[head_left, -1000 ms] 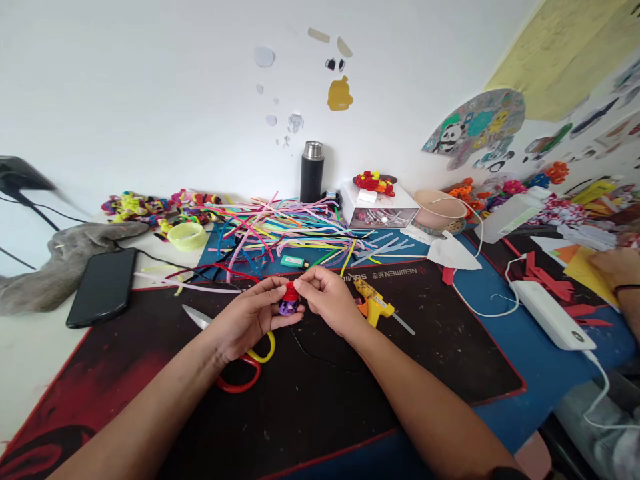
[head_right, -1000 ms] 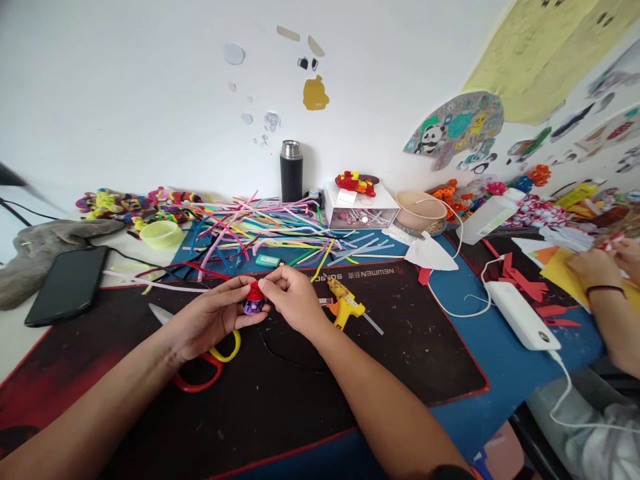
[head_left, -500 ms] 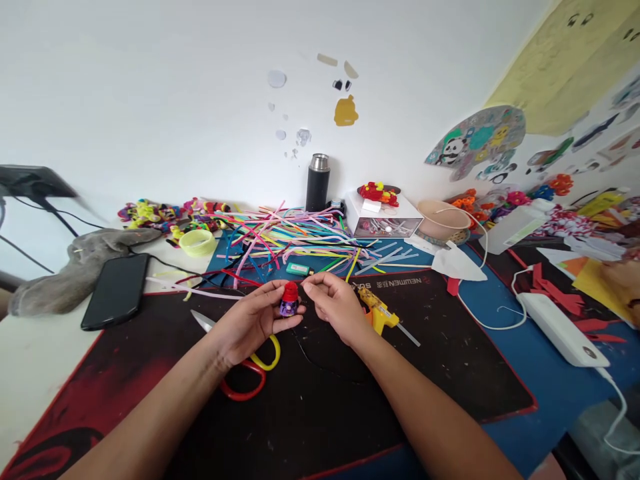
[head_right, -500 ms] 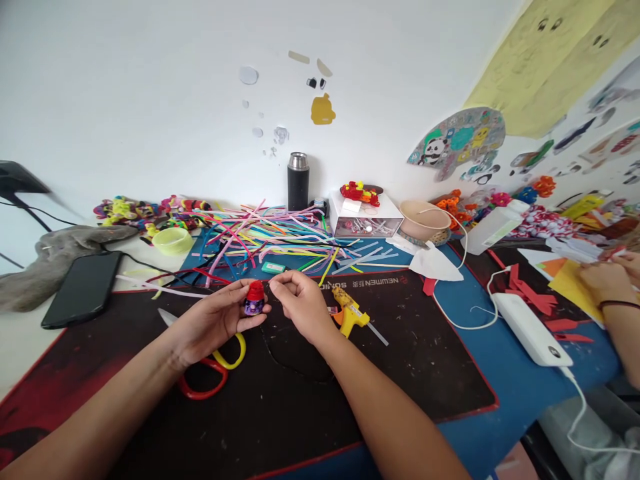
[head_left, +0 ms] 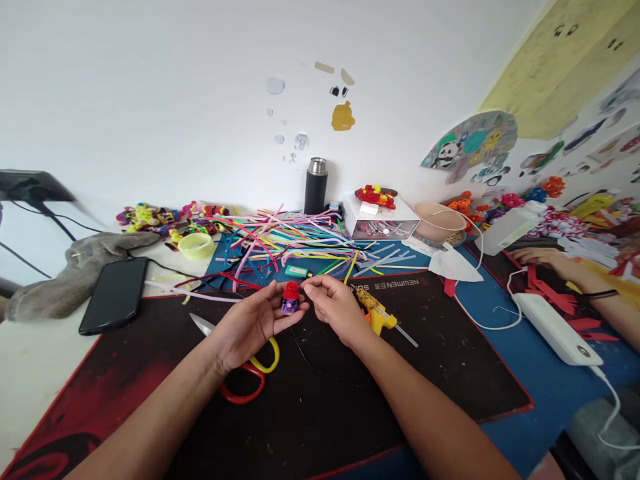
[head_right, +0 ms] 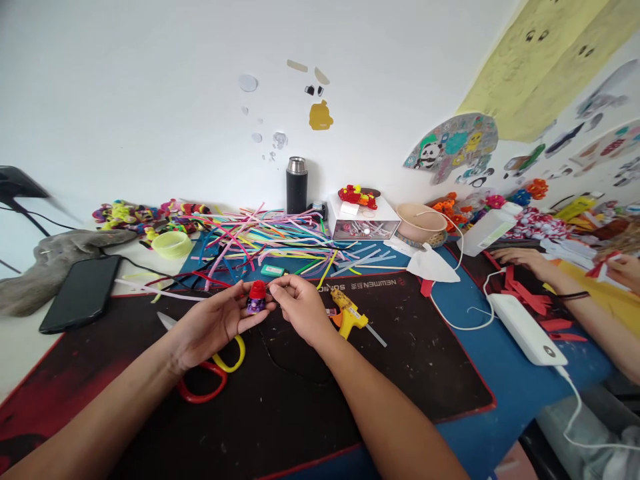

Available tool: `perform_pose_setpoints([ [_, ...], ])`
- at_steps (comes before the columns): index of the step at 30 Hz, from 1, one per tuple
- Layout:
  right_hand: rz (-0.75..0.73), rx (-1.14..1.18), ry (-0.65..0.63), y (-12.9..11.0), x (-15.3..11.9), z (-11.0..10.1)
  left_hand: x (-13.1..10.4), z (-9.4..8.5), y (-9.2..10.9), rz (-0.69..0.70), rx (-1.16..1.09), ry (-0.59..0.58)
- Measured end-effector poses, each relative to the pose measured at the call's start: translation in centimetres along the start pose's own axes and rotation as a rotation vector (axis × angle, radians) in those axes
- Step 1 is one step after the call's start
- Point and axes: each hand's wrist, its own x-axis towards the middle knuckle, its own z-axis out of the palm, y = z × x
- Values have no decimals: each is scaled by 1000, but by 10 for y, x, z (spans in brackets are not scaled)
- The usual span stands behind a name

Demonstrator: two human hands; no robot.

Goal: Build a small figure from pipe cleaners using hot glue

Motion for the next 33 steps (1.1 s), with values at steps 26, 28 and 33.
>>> perform_pose_setpoints([
  [26,-10,33,34,2,2,-4,12,1,0,140,-122,166],
  [28,-9,34,29,2,2,-4,11,1,0,136,-120,162],
  [33,-6,26,20,3,2,-3,12,0,-1,129,-124,168],
])
